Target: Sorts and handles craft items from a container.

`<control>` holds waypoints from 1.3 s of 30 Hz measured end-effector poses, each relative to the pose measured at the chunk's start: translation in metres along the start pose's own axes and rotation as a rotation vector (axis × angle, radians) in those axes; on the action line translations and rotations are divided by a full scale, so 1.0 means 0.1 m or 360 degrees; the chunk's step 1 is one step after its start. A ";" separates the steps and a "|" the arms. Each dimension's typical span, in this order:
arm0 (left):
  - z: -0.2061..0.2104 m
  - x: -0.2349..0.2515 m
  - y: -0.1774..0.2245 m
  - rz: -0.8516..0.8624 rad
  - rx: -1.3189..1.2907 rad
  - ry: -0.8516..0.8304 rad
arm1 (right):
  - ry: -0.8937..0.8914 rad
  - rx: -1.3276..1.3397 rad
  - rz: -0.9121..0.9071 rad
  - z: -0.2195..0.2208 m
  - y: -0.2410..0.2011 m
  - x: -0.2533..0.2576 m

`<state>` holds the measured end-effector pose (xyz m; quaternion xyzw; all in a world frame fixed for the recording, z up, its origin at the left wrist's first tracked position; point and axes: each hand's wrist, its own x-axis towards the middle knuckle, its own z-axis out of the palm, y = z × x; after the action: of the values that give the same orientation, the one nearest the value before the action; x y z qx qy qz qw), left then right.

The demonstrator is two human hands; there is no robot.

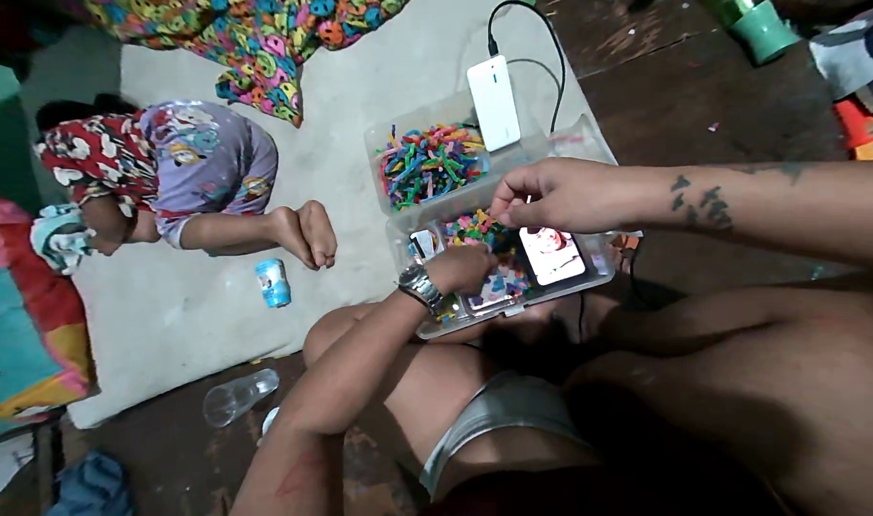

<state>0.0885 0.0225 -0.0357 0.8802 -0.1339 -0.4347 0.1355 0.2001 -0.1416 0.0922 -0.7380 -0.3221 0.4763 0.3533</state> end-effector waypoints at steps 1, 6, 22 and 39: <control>-0.07 -0.02 -0.03 -0.0029 -0.0038 0.0093 | -0.0001 0.0001 0.0008 0.00 0.00 0.00; -0.20 -0.07 -0.09 -0.0093 -0.0127 0.0135 | 0.0002 0.0018 0.0025 0.00 -0.01 0.01; 0.24 0.18 0.20 -0.0261 0.0251 0.0236 | 0.0007 -0.0018 -0.0001 0.01 0.00 0.03; -0.01 -0.85 0.34 0.0102 -0.2458 0.1165 | -0.0110 -0.0121 0.0107 0.08 0.00 0.04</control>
<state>0.0353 0.0210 0.0385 0.6217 0.2272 -0.0885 0.7443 0.1936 -0.1369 0.0879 -0.7444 -0.3268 0.5005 0.2975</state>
